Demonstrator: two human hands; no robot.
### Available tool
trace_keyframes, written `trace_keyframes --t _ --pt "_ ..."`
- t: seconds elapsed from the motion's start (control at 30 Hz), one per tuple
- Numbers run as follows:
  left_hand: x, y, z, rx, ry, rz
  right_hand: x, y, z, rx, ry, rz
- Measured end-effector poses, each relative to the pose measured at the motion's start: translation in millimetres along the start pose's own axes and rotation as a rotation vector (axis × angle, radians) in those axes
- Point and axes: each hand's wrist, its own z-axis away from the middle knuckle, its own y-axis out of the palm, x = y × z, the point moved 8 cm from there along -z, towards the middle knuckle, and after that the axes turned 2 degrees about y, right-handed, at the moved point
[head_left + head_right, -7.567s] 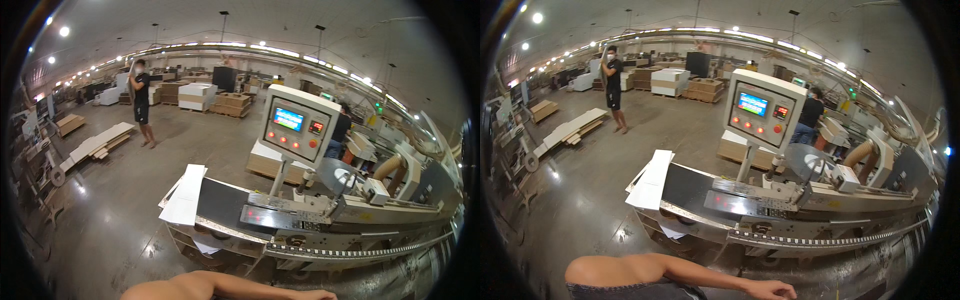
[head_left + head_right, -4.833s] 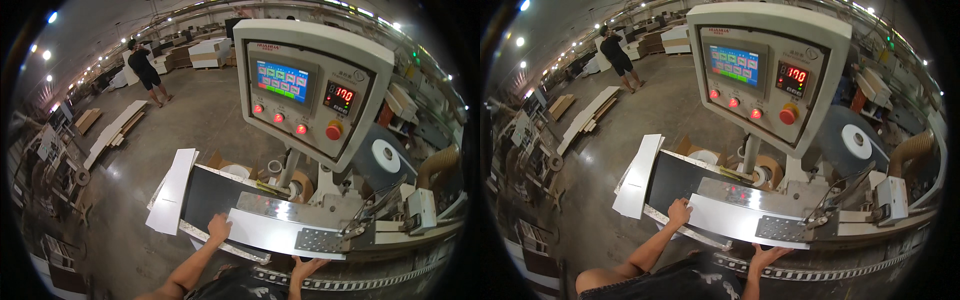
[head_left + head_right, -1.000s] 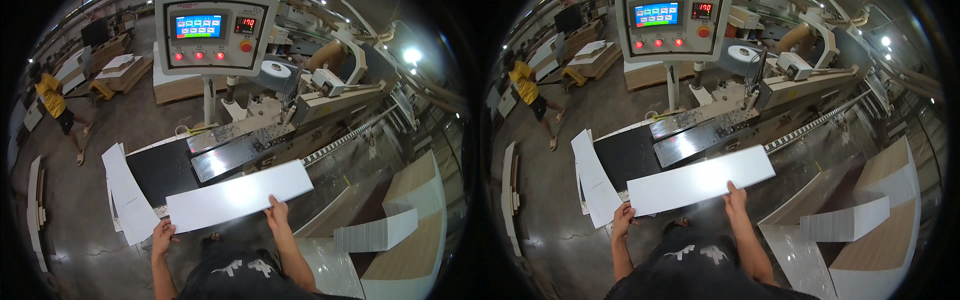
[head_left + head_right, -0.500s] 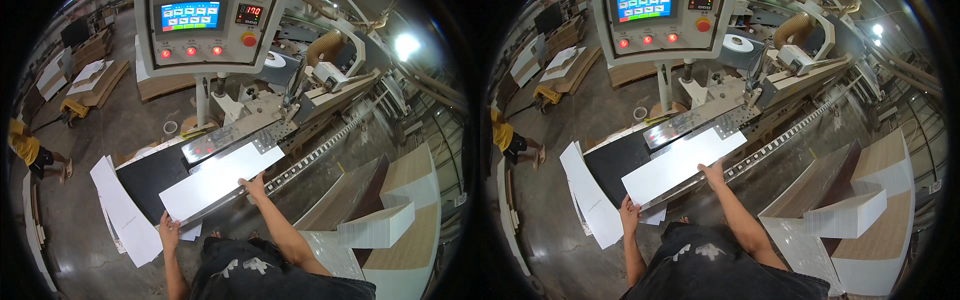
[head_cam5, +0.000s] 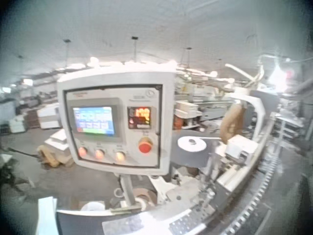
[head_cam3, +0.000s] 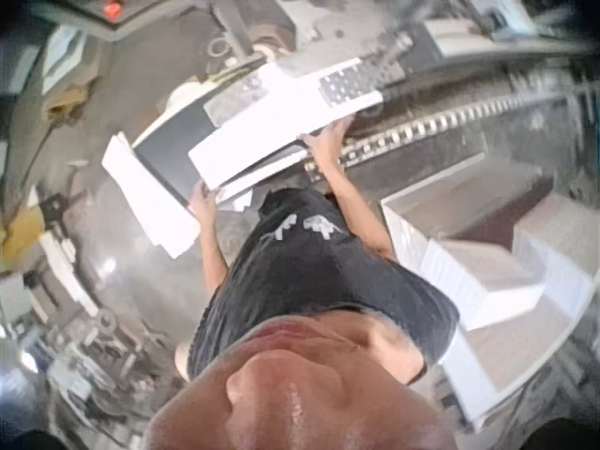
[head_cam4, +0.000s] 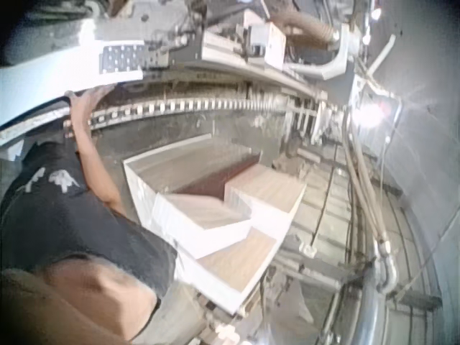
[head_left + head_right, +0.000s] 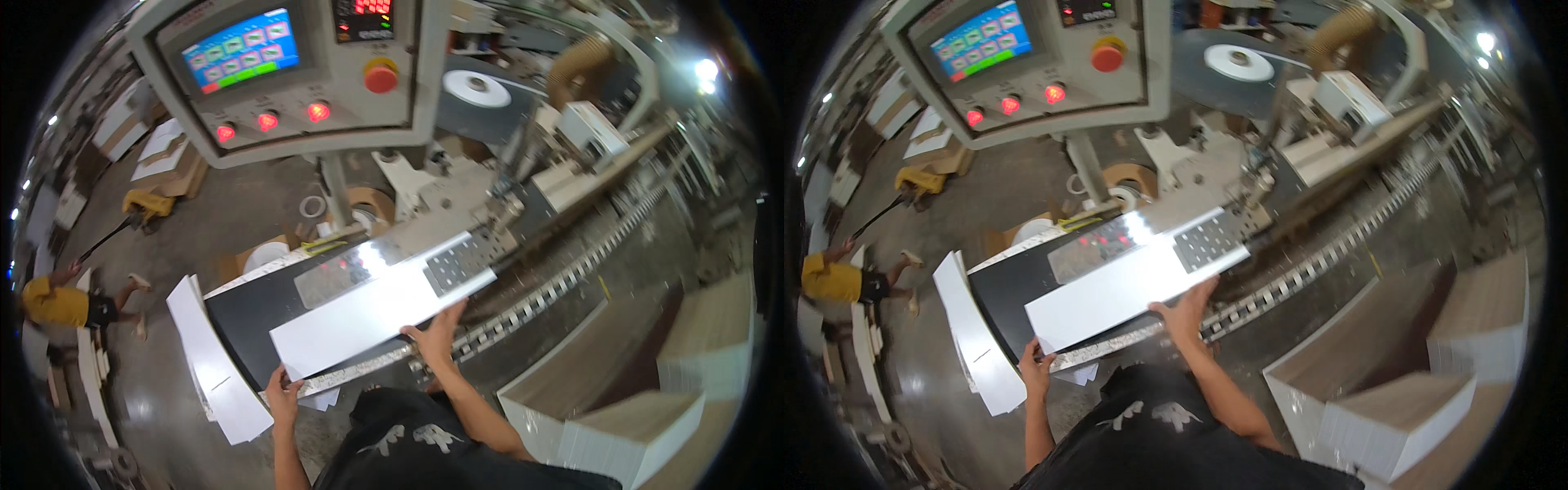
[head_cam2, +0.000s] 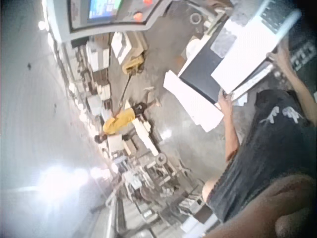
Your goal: The person repeatedly picks up white rectangular panels from a nearby stack and places them onto a conveyor belt feeding a processing machine. The person handles the panels one at a time, aligning them before placement.
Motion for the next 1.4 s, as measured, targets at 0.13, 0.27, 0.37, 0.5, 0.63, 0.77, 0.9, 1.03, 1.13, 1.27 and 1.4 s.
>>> trace_keyframes --t 0.13,0.27,0.37,0.5,0.63,0.77,0.9,1.03,1.13,1.27,1.4 --pt "-69.3 29.3 -6.1 -0.059 0.329 -0.287 -24.7 -40.0 -30.6 -0.035 -0.035 -0.087" --pt "-98.6 69.4 -10.7 -0.059 0.410 -0.360 -58.9 -62.8 -67.3 -0.087 -0.153 -0.059" --pt "-109.0 102.9 -3.6 -0.026 0.400 -0.370 -77.3 -79.6 -86.8 0.012 -0.048 -0.050" --pt "-138.1 147.0 -6.9 -0.065 0.442 -0.469 -99.3 -118.8 -117.3 -0.034 -0.071 -0.036" --pt "-157.3 186.6 -8.1 -0.108 0.495 -0.518 -139.4 -142.4 -141.8 -0.083 0.012 -0.042" --pt "-179.9 229.7 -13.0 -0.113 0.529 -0.569 -165.7 -118.5 -127.2 0.222 0.341 -0.595" --pt "-178.7 255.8 -14.6 -0.145 0.442 -0.520 -66.4 -63.4 -29.1 0.582 0.556 -1.261" --pt "-202.8 283.7 -15.6 0.183 0.431 -0.513 -11.9 -38.4 -8.7 0.760 0.311 -1.552" --pt "-195.3 260.4 5.8 0.195 0.515 -0.479 -43.4 -53.3 -29.3 0.481 0.450 -1.624" --pt "-134.0 164.8 32.6 0.151 0.339 -0.258 -67.8 -70.5 -61.4 0.267 0.567 -1.738" --pt "-106.1 104.4 54.0 0.091 0.269 -0.122 -108.0 -97.8 -83.9 0.144 0.519 -1.685"
